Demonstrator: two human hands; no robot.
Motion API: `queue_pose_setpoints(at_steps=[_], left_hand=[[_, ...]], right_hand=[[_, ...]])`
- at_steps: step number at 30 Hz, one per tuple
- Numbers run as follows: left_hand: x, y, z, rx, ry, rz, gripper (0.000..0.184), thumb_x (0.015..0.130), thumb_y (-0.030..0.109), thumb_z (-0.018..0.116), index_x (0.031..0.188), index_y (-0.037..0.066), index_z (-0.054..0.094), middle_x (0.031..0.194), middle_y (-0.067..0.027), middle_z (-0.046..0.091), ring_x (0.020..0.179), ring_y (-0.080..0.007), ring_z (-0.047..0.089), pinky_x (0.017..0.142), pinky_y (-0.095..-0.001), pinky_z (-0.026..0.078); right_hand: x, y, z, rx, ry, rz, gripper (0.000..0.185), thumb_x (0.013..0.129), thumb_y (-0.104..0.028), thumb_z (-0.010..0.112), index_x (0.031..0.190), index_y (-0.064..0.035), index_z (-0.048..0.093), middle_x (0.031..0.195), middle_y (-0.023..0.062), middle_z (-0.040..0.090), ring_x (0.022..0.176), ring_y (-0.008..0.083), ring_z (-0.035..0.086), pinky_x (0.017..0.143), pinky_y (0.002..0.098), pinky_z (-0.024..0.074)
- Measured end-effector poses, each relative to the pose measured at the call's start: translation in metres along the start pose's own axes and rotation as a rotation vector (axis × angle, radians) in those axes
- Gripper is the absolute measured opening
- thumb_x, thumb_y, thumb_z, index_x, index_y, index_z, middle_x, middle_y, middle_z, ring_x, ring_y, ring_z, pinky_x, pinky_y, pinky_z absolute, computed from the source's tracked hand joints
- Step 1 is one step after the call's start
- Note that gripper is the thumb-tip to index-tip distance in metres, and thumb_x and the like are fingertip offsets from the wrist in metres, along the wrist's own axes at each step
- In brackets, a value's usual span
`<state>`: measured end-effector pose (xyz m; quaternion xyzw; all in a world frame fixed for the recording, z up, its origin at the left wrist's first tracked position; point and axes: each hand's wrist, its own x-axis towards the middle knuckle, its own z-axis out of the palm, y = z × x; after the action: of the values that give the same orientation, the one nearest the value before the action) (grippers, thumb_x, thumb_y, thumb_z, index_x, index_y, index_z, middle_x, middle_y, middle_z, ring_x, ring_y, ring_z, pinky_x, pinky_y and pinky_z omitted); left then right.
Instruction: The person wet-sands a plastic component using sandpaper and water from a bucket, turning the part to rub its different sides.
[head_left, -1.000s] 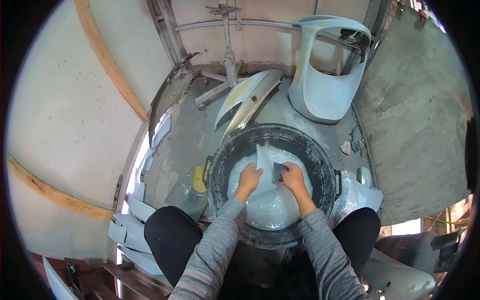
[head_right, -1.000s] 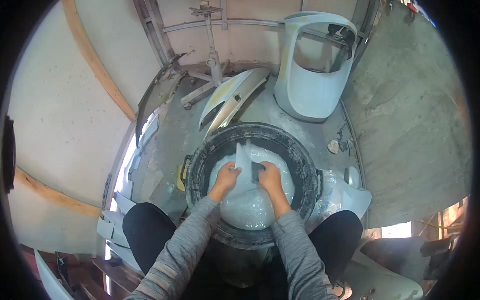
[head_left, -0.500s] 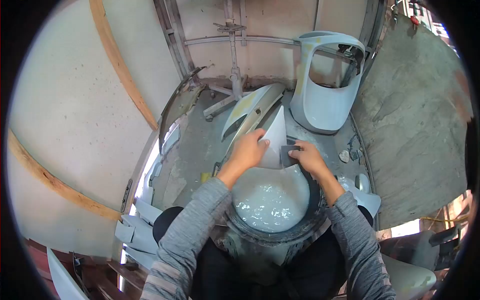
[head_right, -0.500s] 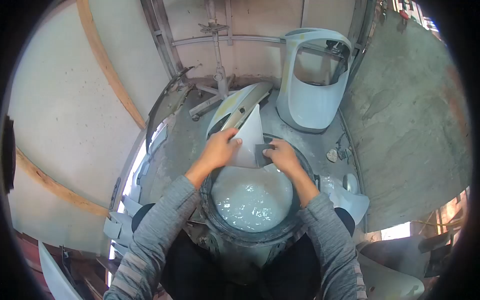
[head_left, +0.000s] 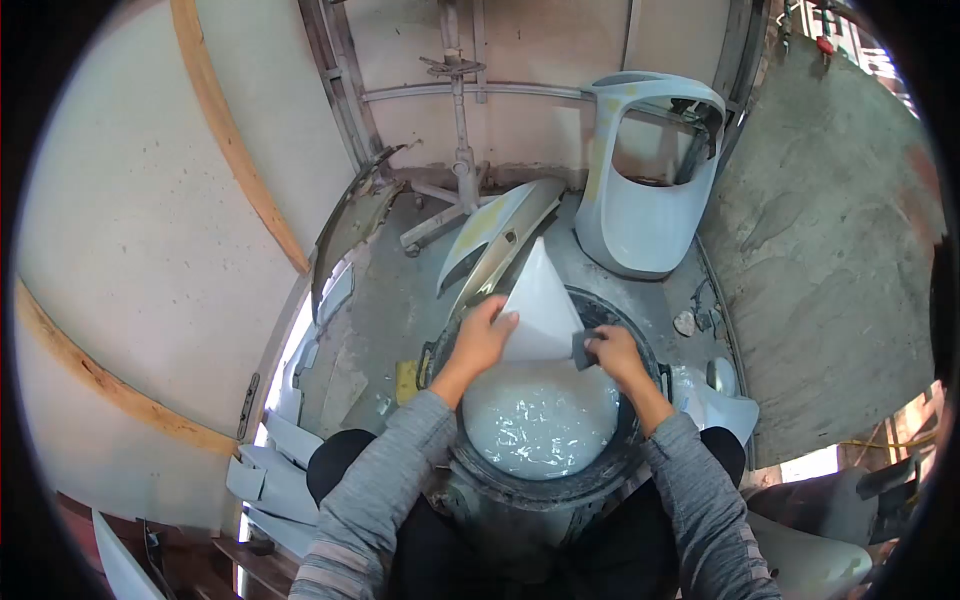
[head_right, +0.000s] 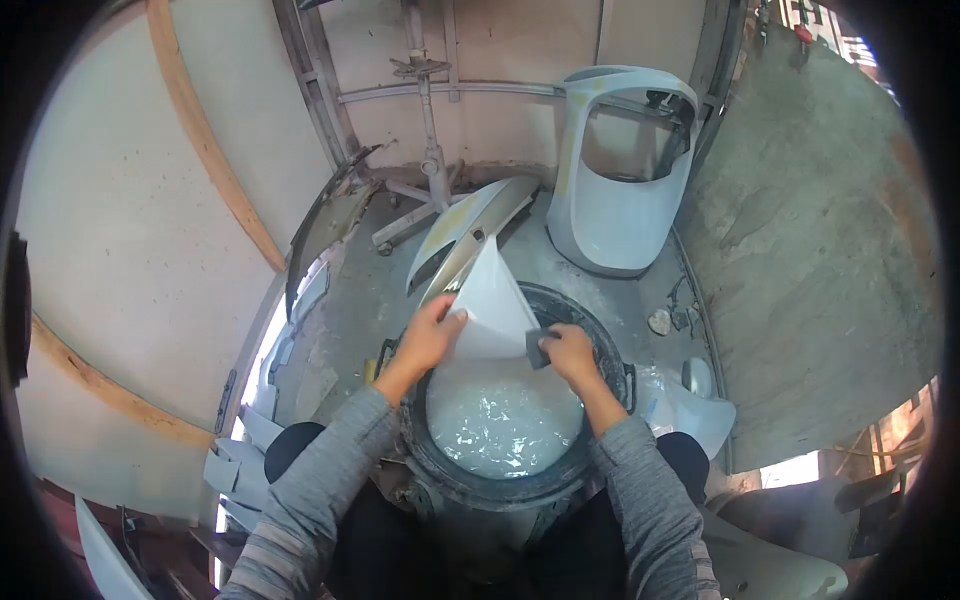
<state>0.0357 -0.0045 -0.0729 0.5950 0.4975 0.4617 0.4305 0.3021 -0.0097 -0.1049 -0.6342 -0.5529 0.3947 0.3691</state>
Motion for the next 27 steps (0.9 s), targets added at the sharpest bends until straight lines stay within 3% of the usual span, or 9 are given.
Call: queue_pose_setpoints(at_steps=[2, 3, 10, 12, 16, 18, 21, 24, 27], left_hand=[[-0.006, -0.031, 0.011, 0.036, -0.003, -0.009, 0.027, 0.095, 0.017, 0.064, 0.116, 0.000, 0.065, 0.104, -0.0151, 0.072, 0.095, -0.0211, 0.068, 0.087, -0.0345, 0.050], [-0.009, -0.032, 0.018, 0.117, 0.031, 0.000, 0.028, 0.095, 0.017, 0.064, 0.117, 0.000, 0.065, 0.105, -0.0161, 0.072, 0.096, -0.0232, 0.069, 0.087, -0.0347, 0.050], [-0.007, -0.014, 0.023, 0.130, 0.090, 0.151, 0.031, 0.095, 0.016, 0.064, 0.122, 0.002, 0.065, 0.111, -0.0213, 0.071, 0.106, -0.0362, 0.068, 0.093, -0.0410, 0.051], [-0.015, -0.031, 0.029, 0.285, 0.038, -0.138, 0.031, 0.096, 0.016, 0.063, 0.123, 0.001, 0.064, 0.113, -0.0225, 0.070, 0.108, -0.0384, 0.067, 0.095, -0.0421, 0.050], [-0.016, -0.027, 0.032, 0.267, 0.298, 0.349, 0.035, 0.095, 0.016, 0.064, 0.125, -0.002, 0.063, 0.118, -0.0230, 0.065, 0.113, -0.0411, 0.063, 0.098, -0.0434, 0.048], [-0.017, -0.036, 0.032, 0.267, 0.230, 0.211, 0.036, 0.095, 0.016, 0.065, 0.125, -0.004, 0.062, 0.118, -0.0230, 0.067, 0.113, -0.0404, 0.064, 0.099, -0.0430, 0.048], [-0.019, -0.046, 0.034, 0.215, 0.198, 0.125, 0.035, 0.096, 0.015, 0.063, 0.126, -0.002, 0.064, 0.110, -0.0191, 0.073, 0.103, -0.0236, 0.069, 0.092, -0.0346, 0.051], [-0.017, -0.031, 0.029, 0.126, 0.159, 0.076, 0.035, 0.095, 0.016, 0.064, 0.126, -0.002, 0.064, 0.115, -0.0248, 0.070, 0.110, -0.0374, 0.068, 0.097, -0.0405, 0.050], [-0.013, -0.028, 0.029, 0.144, 0.179, 0.049, 0.035, 0.096, 0.016, 0.063, 0.125, -0.003, 0.064, 0.114, -0.0243, 0.070, 0.109, -0.0375, 0.068, 0.096, -0.0410, 0.050]], right_hand=[[0.012, 0.048, 0.012, -0.143, -0.097, 0.150, 0.032, 0.081, -0.016, 0.071, 0.107, 0.0037, 0.073, 0.099, 0.0225, 0.074, 0.092, 0.0326, 0.072, 0.083, 0.0390, 0.0522], [0.004, 0.046, 0.015, -0.222, -0.003, 0.132, 0.031, 0.081, -0.010, 0.071, 0.107, 0.0079, 0.070, 0.086, 0.0147, 0.072, 0.079, 0.0219, 0.067, 0.074, 0.0353, 0.0520], [-0.008, 0.026, 0.007, -0.303, 0.194, -0.051, 0.032, 0.081, -0.013, 0.072, 0.109, 0.0036, 0.072, 0.094, 0.0171, 0.075, 0.085, 0.0277, 0.070, 0.079, 0.0403, 0.0518], [-0.011, 0.017, 0.000, -0.208, -0.022, 0.160, 0.030, 0.081, -0.015, 0.072, 0.106, 0.0033, 0.072, 0.095, 0.0194, 0.075, 0.087, 0.0310, 0.071, 0.080, 0.0411, 0.0520], [-0.015, 0.010, 0.007, -0.202, 0.169, -0.034, 0.027, 0.081, -0.015, 0.072, 0.102, 0.0015, 0.074, 0.091, 0.0204, 0.074, 0.087, 0.0320, 0.072, 0.082, 0.0404, 0.0524], [-0.001, 0.027, 0.006, -0.306, 0.123, 0.037, 0.030, 0.081, -0.016, 0.072, 0.105, -0.0001, 0.074, 0.094, 0.0201, 0.074, 0.090, 0.0308, 0.071, 0.083, 0.0400, 0.0523], [-0.016, 0.005, 0.006, -0.349, 0.099, 0.086, 0.029, 0.081, -0.018, 0.072, 0.105, -0.0016, 0.074, 0.097, 0.0208, 0.074, 0.093, 0.0338, 0.072, 0.084, 0.0415, 0.0526], [-0.018, -0.002, 0.005, -0.352, 0.129, 0.077, 0.028, 0.082, -0.018, 0.071, 0.104, -0.0015, 0.074, 0.099, 0.0214, 0.074, 0.095, 0.0369, 0.071, 0.085, 0.0429, 0.0529], [-0.016, -0.004, 0.003, -0.336, 0.085, 0.085, 0.034, 0.082, -0.021, 0.068, 0.110, -0.0026, 0.073, 0.106, 0.0233, 0.072, 0.104, 0.0405, 0.068, 0.093, 0.0443, 0.0513]])
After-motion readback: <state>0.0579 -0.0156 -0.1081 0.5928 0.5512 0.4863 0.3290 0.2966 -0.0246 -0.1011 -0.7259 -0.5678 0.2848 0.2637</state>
